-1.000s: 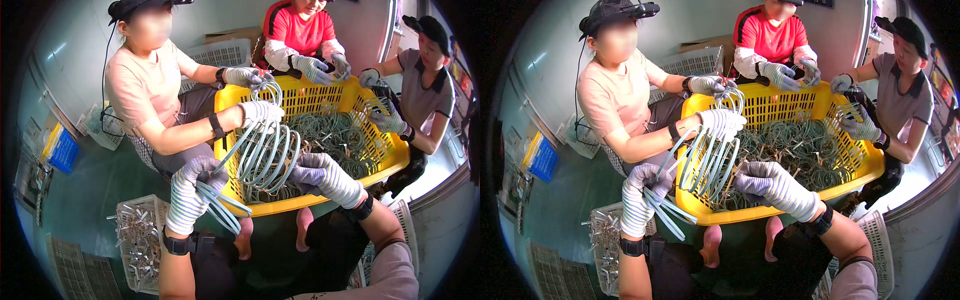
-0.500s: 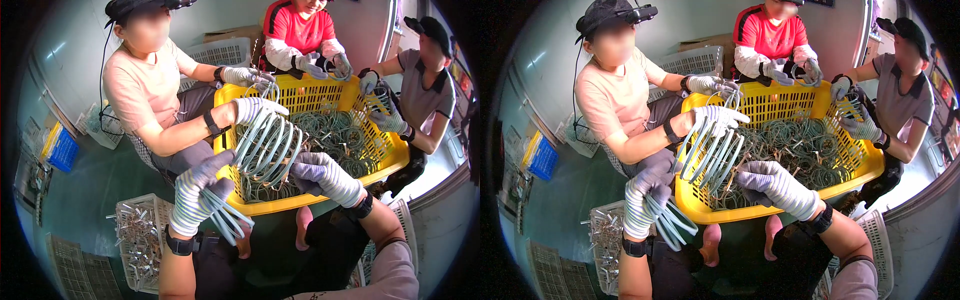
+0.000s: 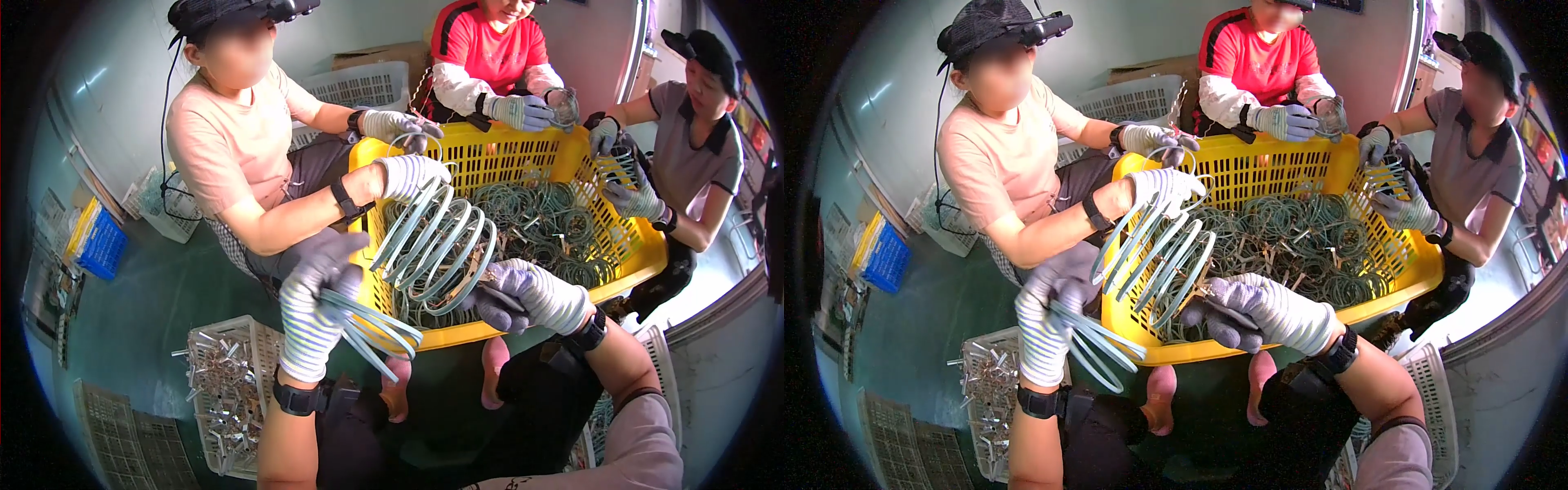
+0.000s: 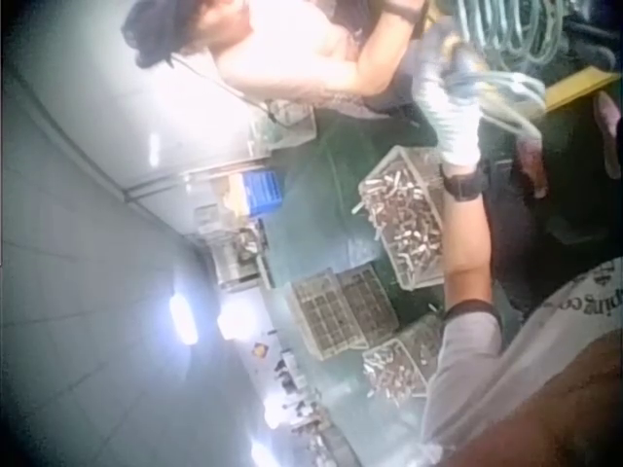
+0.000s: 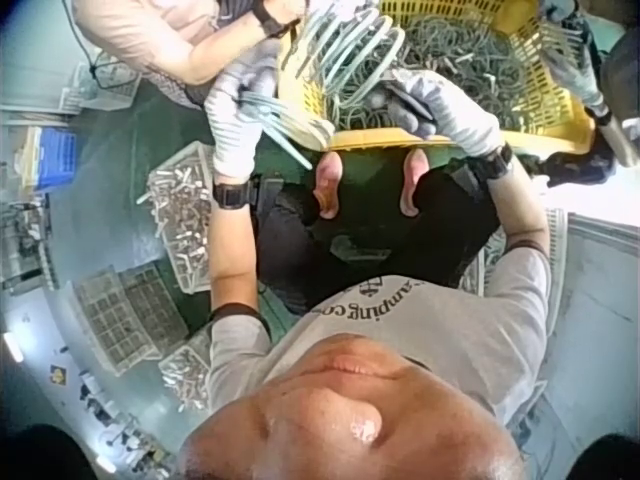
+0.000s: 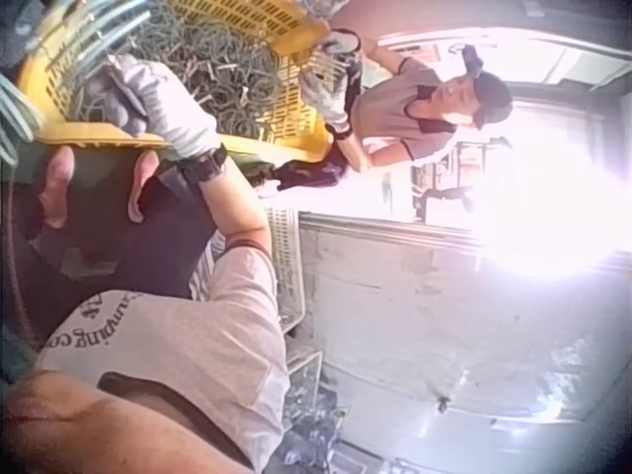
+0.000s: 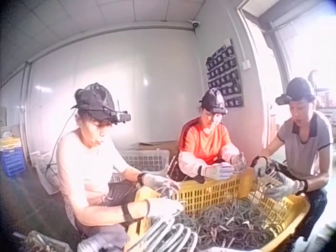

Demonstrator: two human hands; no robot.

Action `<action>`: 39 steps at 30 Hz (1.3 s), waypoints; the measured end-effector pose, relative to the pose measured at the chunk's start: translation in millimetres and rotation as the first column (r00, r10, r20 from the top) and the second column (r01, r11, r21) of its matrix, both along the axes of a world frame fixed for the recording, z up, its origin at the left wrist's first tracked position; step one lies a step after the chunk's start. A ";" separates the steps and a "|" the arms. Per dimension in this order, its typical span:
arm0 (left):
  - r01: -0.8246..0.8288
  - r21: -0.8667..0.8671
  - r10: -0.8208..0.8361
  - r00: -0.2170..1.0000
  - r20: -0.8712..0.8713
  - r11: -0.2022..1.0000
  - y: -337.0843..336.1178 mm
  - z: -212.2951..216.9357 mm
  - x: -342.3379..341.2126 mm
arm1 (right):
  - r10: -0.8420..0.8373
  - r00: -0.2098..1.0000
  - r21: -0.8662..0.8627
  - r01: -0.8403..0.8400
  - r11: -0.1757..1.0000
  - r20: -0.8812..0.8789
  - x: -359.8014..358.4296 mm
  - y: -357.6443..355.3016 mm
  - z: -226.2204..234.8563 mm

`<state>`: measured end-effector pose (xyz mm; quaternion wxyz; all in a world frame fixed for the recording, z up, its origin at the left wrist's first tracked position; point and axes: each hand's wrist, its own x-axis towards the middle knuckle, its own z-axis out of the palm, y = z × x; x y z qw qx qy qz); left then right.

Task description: Assembling small wire rings and metal components into a larger sub-assembly.

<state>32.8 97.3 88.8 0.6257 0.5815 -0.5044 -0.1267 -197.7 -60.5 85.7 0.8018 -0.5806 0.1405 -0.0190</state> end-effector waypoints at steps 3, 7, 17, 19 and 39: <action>-0.008 -0.134 -0.029 0.961 -0.274 0.991 -3.9 6.9 0.5 | -0.019 1.000 0.032 0.019 0.999 -0.004 -0.5 -2.0 -1.8; 0.101 0.008 -0.095 0.957 -0.275 0.995 -9.8 -0.2 2.4 | -0.005 1.000 0.023 0.005 1.000 0.016 -1.7 -0.9 -0.5; -0.033 -0.059 0.030 0.999 -0.045 0.998 -44.4 -10.7 3.6 | -0.292 0.947 -0.109 0.307 0.946 0.133 -25.0 -3.7 -14.1; -0.097 -0.121 0.133 0.933 0.335 0.988 -52.8 -24.0 13.8 | -0.369 0.905 -0.133 0.401 0.906 0.211 -30.9 -4.3 -4.2; 0.393 -0.028 -0.394 0.917 -0.062 0.919 -59.4 -47.0 29.6 | -0.983 -0.164 -0.458 0.882 -0.111 -0.077 -448.1 151.9 -85.6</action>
